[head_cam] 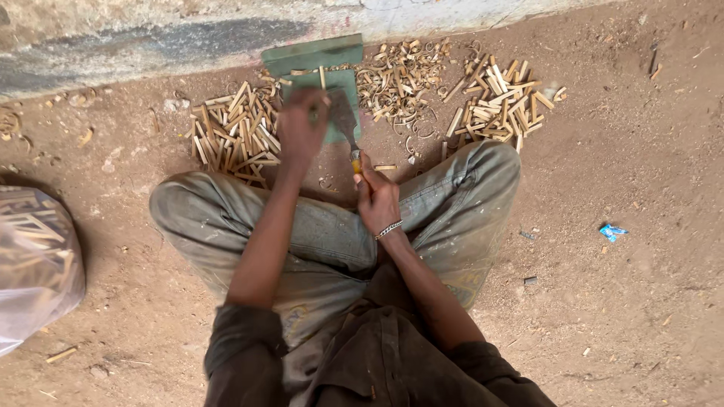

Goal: The person sits on the floor and uses a chisel to repeatedly sharpen small wooden sticks on a green block, creating wood shavings. The person occasionally pauses to inspect the sharpened sticks.

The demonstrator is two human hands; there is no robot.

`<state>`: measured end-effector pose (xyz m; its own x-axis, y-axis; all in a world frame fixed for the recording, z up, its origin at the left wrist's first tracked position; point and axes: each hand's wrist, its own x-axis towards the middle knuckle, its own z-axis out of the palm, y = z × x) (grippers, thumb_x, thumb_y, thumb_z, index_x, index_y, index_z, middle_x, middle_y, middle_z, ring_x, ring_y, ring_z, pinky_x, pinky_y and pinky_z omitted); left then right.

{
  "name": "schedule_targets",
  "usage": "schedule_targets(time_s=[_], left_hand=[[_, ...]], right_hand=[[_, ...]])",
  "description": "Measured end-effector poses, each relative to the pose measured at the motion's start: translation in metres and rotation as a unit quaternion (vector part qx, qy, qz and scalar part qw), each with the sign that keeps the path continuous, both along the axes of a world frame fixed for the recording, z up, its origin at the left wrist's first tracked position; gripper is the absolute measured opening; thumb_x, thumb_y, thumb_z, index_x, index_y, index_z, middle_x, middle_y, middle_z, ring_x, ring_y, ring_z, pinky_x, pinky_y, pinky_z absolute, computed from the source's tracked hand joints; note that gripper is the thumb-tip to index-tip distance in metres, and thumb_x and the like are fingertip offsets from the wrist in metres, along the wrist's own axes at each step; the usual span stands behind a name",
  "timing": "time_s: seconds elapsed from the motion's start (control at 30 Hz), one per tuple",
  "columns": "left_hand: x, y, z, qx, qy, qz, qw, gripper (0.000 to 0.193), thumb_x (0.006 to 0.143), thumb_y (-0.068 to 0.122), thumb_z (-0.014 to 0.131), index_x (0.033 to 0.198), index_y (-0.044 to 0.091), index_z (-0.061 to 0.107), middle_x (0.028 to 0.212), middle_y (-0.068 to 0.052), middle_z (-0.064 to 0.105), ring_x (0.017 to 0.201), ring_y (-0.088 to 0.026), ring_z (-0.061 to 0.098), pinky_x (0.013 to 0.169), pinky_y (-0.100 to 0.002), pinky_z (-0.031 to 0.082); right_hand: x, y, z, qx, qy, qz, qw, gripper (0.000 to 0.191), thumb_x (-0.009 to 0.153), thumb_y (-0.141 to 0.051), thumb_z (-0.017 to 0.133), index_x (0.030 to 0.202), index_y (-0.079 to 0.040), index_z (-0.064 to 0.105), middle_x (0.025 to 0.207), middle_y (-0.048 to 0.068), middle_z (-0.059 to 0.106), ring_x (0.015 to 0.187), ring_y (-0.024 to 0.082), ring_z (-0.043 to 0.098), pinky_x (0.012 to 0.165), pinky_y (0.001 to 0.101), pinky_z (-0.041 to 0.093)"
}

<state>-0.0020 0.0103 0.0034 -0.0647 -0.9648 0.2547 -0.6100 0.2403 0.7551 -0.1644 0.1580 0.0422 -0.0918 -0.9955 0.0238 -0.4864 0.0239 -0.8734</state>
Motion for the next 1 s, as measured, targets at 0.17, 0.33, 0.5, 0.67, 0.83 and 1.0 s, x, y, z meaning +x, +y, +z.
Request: schedule_targets(time_s=[0.17, 0.33, 0.5, 0.67, 0.83, 1.0], left_hand=[[-0.01, 0.04, 0.001, -0.017, -0.112, -0.132, 0.985, 0.041, 0.103, 0.019, 0.061, 0.132, -0.009, 0.065, 0.143, -0.028, 0.059, 0.139, -0.039, 0.053, 0.119, -0.046, 0.041], [-0.005, 0.033, -0.013, 0.051, -0.159, -0.162, 0.973, 0.049, 0.11, 0.026, 0.046, 0.143, -0.009, 0.055, 0.155, -0.026, 0.046, 0.149, -0.038, 0.041, 0.126, -0.048, 0.027], [0.006, 0.012, -0.038, 0.024, -0.201, -0.178, 0.963, 0.047, 0.112, 0.021, 0.043, 0.146, -0.009, 0.052, 0.157, -0.026, 0.044, 0.149, -0.04, 0.04, 0.127, -0.048, 0.028], [0.003, -0.021, -0.052, 0.026, -0.191, -0.162, 0.968, 0.045, 0.112, 0.018, 0.043, 0.147, -0.008, 0.052, 0.157, -0.027, 0.043, 0.145, -0.041, 0.042, 0.124, -0.049, 0.032], [0.008, -0.035, -0.031, -0.045, -0.125, -0.171, 0.976, 0.041, 0.102, 0.021, 0.056, 0.136, -0.002, 0.062, 0.147, -0.022, 0.057, 0.135, -0.04, 0.057, 0.115, -0.048, 0.043], [0.001, -0.032, 0.002, 0.081, -0.044, 0.095, 0.991, 0.029, 0.093, 0.017, 0.065, 0.121, 0.016, 0.075, 0.106, -0.014, 0.076, 0.094, -0.032, 0.075, 0.091, -0.048, 0.056]], right_hand=[[0.015, -0.011, 0.001, 0.031, 0.084, 0.006, 0.996, 0.05, 0.097, -0.005, 0.059, 0.147, -0.003, 0.055, 0.084, 0.027, 0.066, 0.073, 0.041, 0.068, 0.066, 0.0482, 0.052], [0.027, -0.018, -0.001, 0.043, 0.11, -0.012, 0.993, 0.043, 0.098, -0.009, 0.062, 0.141, -0.005, 0.061, 0.088, 0.028, 0.068, 0.077, 0.044, 0.068, 0.065, 0.0512, 0.052], [0.041, -0.035, -0.011, 0.014, 0.104, -0.023, 0.994, 0.045, 0.096, -0.005, 0.058, 0.14, -0.003, 0.06, 0.087, 0.027, 0.07, 0.076, 0.044, 0.069, 0.065, 0.0509, 0.052], [0.047, -0.072, -0.042, 0.141, 0.076, -0.054, 0.986, 0.047, 0.096, -0.003, 0.051, 0.142, -0.006, 0.056, 0.082, 0.02, 0.073, 0.055, 0.037, 0.067, 0.049, 0.0467, 0.052], [0.046, -0.066, -0.057, -0.058, 0.067, -0.039, 0.995, 0.043, 0.104, -0.008, 0.059, 0.147, -0.01, 0.06, 0.076, 0.017, 0.066, 0.06, 0.022, 0.063, 0.056, 0.0383, 0.051], [0.006, -0.045, -0.045, 0.128, -0.266, -0.099, 0.95, 0.047, 0.105, -0.02, 0.054, 0.152, -0.016, 0.052, 0.076, 0.003, 0.068, 0.041, 0.008, 0.049, 0.035, 0.0264, 0.04]])
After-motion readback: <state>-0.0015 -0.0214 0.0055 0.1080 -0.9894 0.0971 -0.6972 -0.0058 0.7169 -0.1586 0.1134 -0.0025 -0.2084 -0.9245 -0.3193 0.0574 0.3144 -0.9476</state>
